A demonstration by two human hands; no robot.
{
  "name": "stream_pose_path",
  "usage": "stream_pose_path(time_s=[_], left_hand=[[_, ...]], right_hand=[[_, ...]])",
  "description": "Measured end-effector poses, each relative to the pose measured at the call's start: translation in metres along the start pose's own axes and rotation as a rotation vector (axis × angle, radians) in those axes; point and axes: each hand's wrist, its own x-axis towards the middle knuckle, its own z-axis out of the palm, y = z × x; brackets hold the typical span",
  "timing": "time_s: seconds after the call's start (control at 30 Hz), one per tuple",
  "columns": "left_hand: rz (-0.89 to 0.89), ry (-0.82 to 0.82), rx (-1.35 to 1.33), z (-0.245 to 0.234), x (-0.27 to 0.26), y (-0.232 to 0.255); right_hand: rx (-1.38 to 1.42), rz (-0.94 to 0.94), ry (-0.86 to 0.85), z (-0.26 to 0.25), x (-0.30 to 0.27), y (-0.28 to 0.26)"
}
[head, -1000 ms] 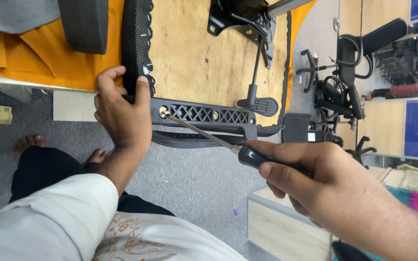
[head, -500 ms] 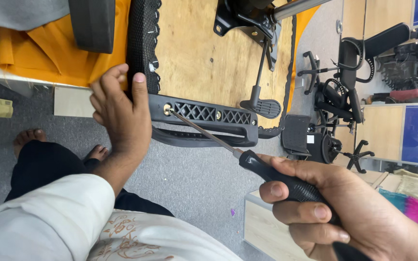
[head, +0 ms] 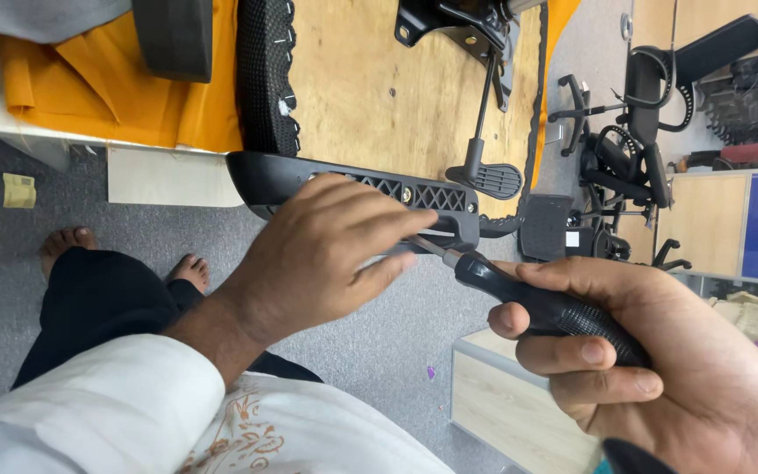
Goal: The person uses a screwdriver to tighten screws into a black plastic chair armrest that is placed on an overturned chair seat. The person holds the armrest with one hand and turns the screwdriver with the other to secure the screws.
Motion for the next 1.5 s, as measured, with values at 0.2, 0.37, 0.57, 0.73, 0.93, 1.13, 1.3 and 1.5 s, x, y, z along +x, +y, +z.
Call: stream_pose_path(time_s=[0.2, 0.37, 0.57, 0.73, 0.93, 1.13, 1.3, 1.5], left_hand=[[-0.017, -0.015, -0.01, 0.007, -0.002, -0.011], [-0.094, 0.048, -0.005, 0.006, -0.005, -0.026], [-0.436, 0.418, 0.18, 0.004, -0.021, -0.062], [-0.588, 0.48, 0.243, 0.029, -0.02, -0.064], [-0.615, 0.495, 0.22, 0.03, -0.022, -0.066], [-0.572, 0.465, 0.234, 0.032, -0.023, -0.069], [-0.562, 0.437, 0.217, 0.027, -0.021, -0.066], [-0.176, 0.29, 0.365, -0.001, -0.02, -0.047]], right_hand=[[-1.163, -0.603, 0.265, 0.006, -0.004, 0.009], [-2.171, -1.038, 0.626, 0.02, -0.008, 0.024], [-2.227, -0.869, 0.548, 0.023, -0.006, 0.018], [-2.207, -0.537, 0.536, 0.033, -0.011, 0.01], [-1.746, -1.108, 0.392, 0.033, 0.008, 0.031], [-0.836, -0.26, 0.331, 0.008, 0.006, -0.008], [-0.83, -0.117, 0.458, 0.042, -0.004, -0.054], [-0.747, -0.045, 0.385, 0.043, -0.005, -0.074]])
